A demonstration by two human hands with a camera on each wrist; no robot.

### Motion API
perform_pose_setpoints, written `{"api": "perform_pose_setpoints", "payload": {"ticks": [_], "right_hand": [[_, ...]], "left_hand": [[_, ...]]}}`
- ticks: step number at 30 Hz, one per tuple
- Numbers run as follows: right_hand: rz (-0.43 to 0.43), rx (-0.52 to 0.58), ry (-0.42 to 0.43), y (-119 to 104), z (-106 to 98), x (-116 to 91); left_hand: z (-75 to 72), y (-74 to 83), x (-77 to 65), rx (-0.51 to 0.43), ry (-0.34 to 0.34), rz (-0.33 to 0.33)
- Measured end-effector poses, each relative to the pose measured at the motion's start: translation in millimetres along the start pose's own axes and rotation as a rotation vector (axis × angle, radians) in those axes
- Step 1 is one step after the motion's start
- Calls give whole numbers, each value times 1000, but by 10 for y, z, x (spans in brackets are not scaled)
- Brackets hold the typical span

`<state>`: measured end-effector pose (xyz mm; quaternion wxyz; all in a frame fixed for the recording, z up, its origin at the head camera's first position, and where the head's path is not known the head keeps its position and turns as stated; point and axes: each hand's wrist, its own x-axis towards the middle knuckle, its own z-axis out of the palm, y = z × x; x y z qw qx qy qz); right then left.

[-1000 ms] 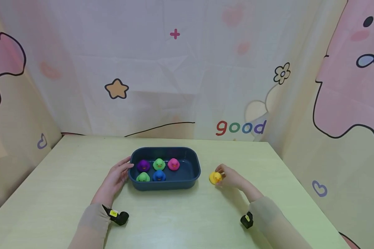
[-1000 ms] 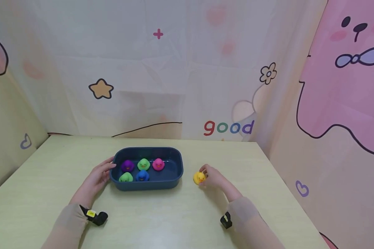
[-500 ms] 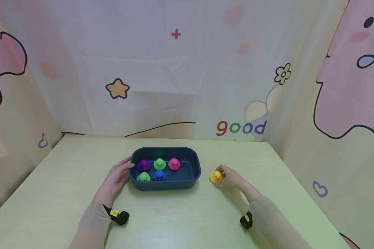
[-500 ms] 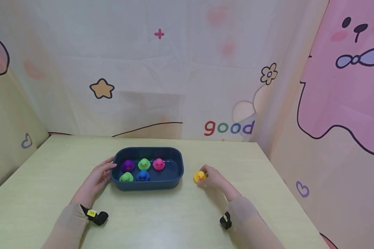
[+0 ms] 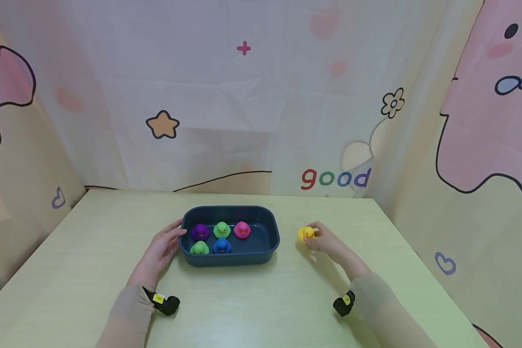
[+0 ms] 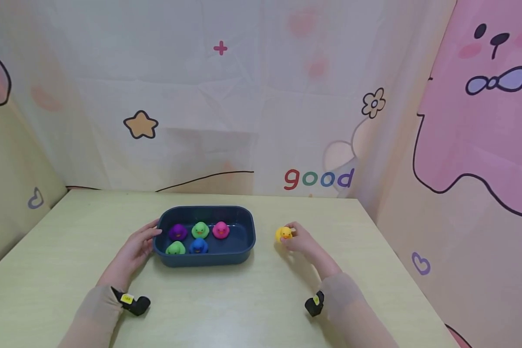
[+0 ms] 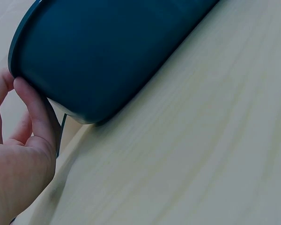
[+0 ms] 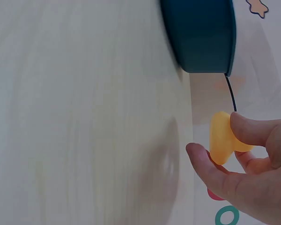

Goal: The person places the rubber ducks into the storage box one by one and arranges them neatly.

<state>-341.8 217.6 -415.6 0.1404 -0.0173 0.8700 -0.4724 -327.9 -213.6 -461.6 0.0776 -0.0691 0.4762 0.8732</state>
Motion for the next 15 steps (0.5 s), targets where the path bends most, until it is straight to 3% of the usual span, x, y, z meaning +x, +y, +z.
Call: {"api": "perform_pose_setpoints", "payload": {"ticks": [5, 15], "right_hand": [[12, 162, -19, 9, -25, 81], [19, 227, -16, -49, -12, 120]], "left_hand": [[0, 7, -4, 11, 6, -5], [-1, -8, 0, 8, 14, 1]]}}
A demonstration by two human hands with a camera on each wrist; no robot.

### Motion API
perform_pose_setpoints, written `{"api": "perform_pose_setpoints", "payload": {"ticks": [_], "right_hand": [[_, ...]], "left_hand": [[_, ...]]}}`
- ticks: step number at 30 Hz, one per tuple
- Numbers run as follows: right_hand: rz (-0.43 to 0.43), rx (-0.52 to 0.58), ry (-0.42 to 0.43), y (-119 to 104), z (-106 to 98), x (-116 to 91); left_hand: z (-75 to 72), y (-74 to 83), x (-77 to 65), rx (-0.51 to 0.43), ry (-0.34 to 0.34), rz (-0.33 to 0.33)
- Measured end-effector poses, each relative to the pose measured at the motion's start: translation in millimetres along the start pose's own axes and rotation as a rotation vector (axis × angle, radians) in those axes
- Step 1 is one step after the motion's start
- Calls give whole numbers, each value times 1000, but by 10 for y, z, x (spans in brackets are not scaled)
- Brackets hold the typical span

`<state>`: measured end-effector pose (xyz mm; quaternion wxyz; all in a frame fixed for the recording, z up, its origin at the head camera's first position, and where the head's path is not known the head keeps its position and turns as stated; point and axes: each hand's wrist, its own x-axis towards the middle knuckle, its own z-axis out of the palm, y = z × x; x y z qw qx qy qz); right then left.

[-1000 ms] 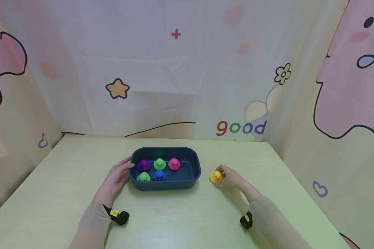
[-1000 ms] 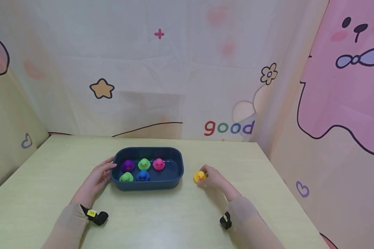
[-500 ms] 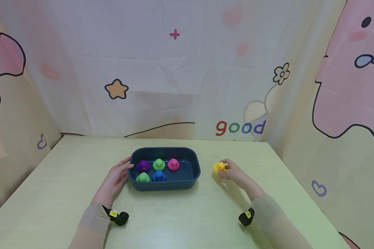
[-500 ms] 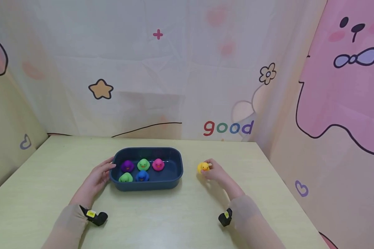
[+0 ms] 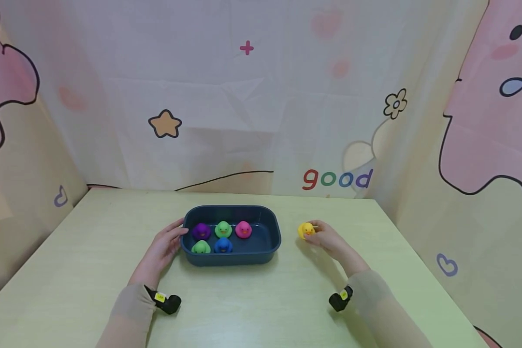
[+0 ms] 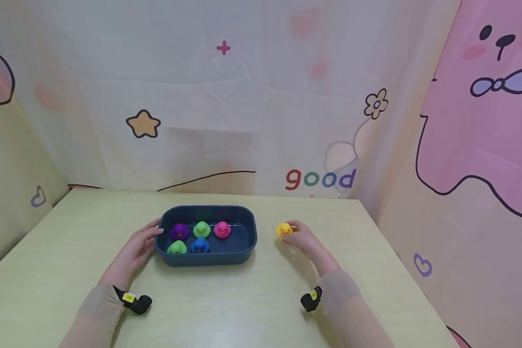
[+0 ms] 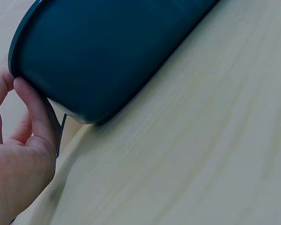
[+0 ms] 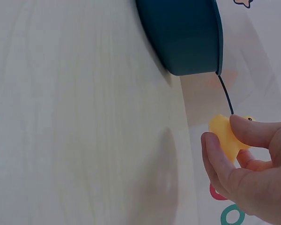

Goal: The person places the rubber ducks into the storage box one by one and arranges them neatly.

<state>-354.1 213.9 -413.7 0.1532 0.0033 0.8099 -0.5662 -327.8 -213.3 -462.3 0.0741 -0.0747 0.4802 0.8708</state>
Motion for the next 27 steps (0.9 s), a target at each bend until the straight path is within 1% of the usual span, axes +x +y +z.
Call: {"api": "perform_pose_setpoints", "payload": {"ticks": [5, 9, 14, 18, 22, 27], "right_hand": [[-29, 16, -16, -91, 40, 15], [-56, 23, -22, -201, 111, 36], [-84, 30, -27, -364, 255, 36], [-113, 22, -49, -473, 387, 40], [-129, 9, -64, -561, 505, 46], [-129, 6, -73, -630, 653, 74]], "left_hand": [[-7, 9, 3, 8, -8, 0], [-5, 14, 9, 17, -5, -5], [-9, 2, 24, 5, 0, 2], [-15, -6, 39, 0, 1, 6], [-17, -10, 43, 16, -5, 8], [-9, -6, 34, 32, -10, 12]]}}
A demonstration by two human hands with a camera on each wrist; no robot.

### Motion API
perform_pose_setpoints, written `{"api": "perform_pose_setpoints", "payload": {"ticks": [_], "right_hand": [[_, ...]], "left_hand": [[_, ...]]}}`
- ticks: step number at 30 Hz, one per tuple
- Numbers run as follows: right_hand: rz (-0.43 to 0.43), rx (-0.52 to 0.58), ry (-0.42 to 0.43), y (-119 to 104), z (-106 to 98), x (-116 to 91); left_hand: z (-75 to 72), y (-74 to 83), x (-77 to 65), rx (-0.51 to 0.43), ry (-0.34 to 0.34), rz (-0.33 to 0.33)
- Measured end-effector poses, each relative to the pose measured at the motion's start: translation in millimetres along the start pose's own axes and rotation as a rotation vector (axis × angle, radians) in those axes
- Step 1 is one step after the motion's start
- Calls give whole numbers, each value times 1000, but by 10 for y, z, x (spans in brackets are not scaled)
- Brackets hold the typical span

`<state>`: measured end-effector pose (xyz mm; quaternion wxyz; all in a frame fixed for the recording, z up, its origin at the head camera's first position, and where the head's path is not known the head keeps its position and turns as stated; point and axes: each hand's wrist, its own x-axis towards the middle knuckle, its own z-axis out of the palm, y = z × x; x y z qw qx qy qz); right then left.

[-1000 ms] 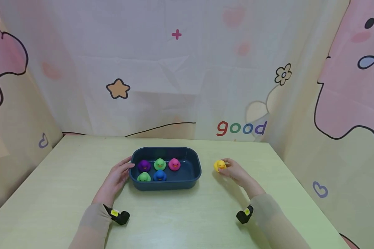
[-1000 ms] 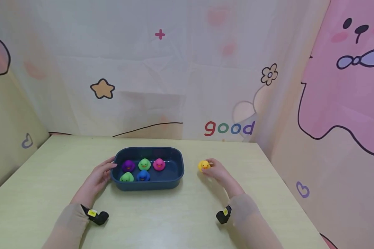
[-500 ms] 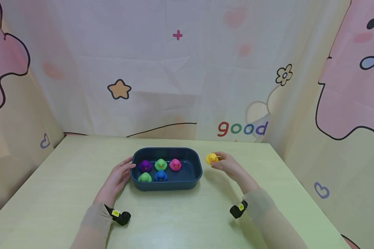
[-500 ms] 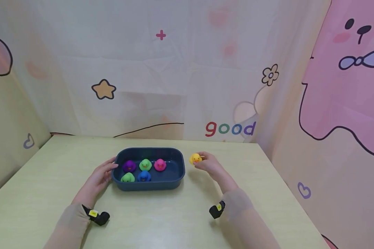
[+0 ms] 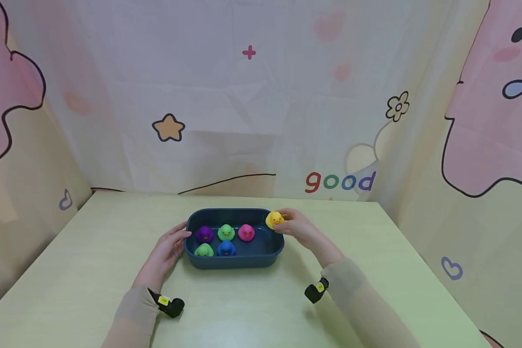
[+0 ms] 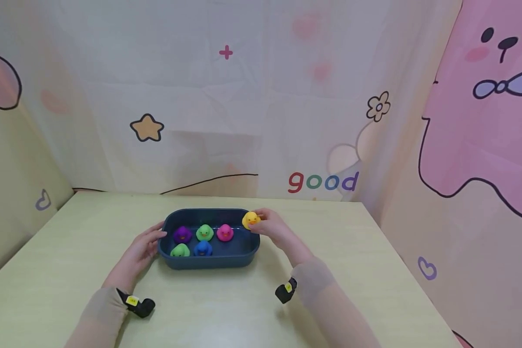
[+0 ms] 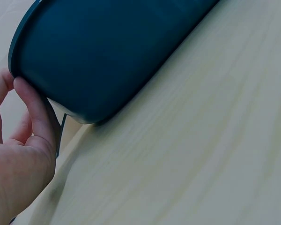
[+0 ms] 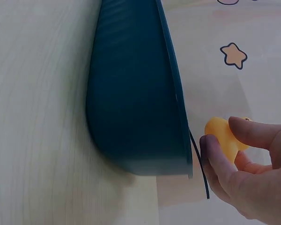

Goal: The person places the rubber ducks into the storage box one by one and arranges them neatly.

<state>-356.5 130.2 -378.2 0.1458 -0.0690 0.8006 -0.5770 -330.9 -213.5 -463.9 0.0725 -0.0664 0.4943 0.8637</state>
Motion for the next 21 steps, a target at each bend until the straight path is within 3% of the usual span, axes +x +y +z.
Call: {"api": "perform_pose_setpoints", "payload": {"ticks": [12, 21], "right_hand": [[26, -70, -54, 46, 394, 84], [26, -171, -63, 38, 572, 47]], "left_hand": [[-7, -9, -9, 11, -7, 0], [-13, 3, -3, -8, -10, -9]]}}
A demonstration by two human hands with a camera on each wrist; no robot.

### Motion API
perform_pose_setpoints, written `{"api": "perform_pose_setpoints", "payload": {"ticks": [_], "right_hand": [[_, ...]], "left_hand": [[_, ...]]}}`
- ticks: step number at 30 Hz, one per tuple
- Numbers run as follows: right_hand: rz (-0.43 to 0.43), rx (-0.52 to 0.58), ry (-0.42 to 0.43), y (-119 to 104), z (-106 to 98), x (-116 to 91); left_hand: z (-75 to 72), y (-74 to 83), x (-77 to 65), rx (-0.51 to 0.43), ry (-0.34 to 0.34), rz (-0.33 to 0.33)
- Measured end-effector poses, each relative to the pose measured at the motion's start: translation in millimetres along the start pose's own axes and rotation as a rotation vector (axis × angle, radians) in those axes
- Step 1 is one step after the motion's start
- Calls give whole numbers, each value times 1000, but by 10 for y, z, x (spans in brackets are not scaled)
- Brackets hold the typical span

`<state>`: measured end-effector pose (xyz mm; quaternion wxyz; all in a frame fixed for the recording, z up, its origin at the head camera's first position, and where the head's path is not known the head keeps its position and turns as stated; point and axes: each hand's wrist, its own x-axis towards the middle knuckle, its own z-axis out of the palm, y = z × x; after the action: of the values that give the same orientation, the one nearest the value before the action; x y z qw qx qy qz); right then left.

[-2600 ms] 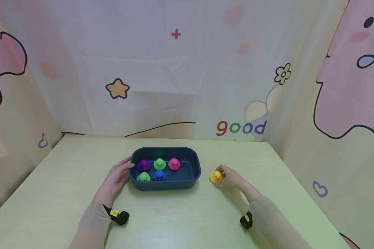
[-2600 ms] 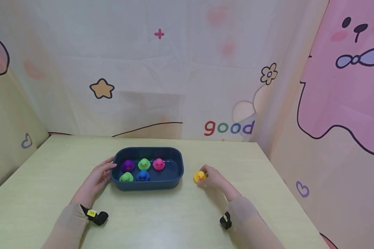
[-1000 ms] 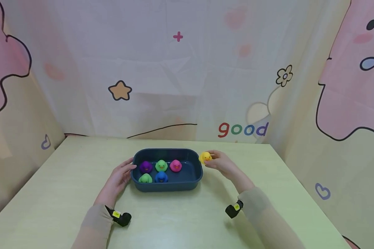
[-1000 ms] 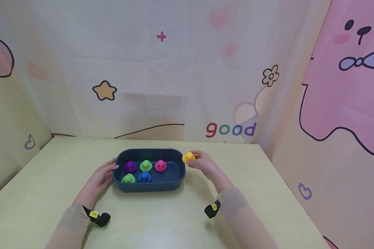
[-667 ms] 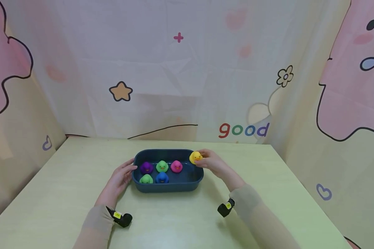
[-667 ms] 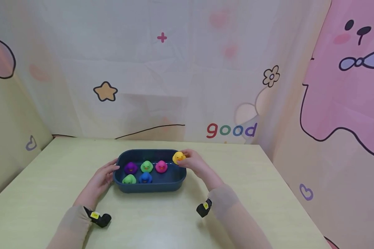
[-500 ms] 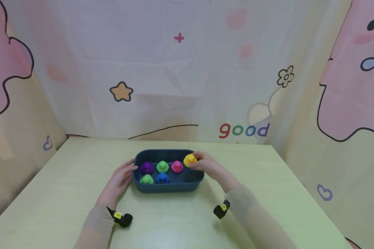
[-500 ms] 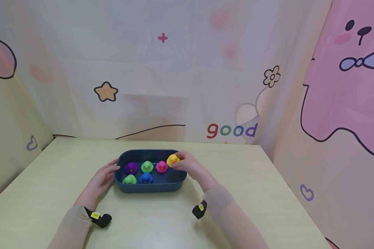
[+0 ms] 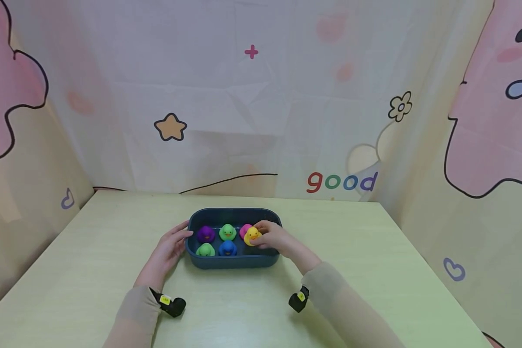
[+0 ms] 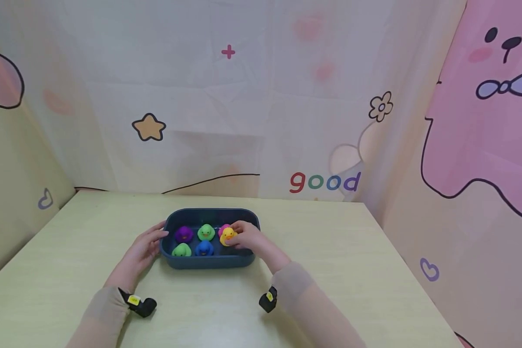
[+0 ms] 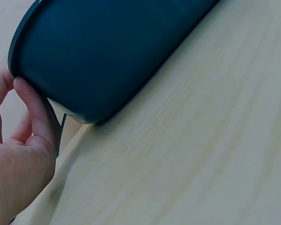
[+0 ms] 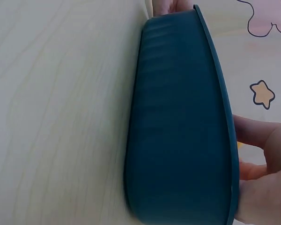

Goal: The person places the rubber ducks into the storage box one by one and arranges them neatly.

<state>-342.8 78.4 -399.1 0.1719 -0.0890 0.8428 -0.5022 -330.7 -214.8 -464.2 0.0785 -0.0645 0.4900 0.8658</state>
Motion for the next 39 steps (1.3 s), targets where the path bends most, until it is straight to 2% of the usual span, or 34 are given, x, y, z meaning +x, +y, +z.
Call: {"api": "perform_pose_setpoints", "payload": {"ticks": [5, 12, 16, 21, 30, 39], "right_hand": [[0, -131, 10, -40, 60, 4], [21, -333, 41, -57, 146, 62], [4, -421, 53, -48, 185, 75], [-1, -486, 73, -40, 209, 66], [-1, -537, 70, -24, 246, 89], [10, -671, 42, -54, 258, 113]], "left_hand": [[0, 19, -16, 1, -12, 3], [0, 17, -15, -3, 18, -2], [3, 10, -16, -2, 23, -4], [20, -1, -12, -12, 12, 6], [26, -22, -11, -19, -1, 43], [24, -21, 0, -17, 18, 20]]}}
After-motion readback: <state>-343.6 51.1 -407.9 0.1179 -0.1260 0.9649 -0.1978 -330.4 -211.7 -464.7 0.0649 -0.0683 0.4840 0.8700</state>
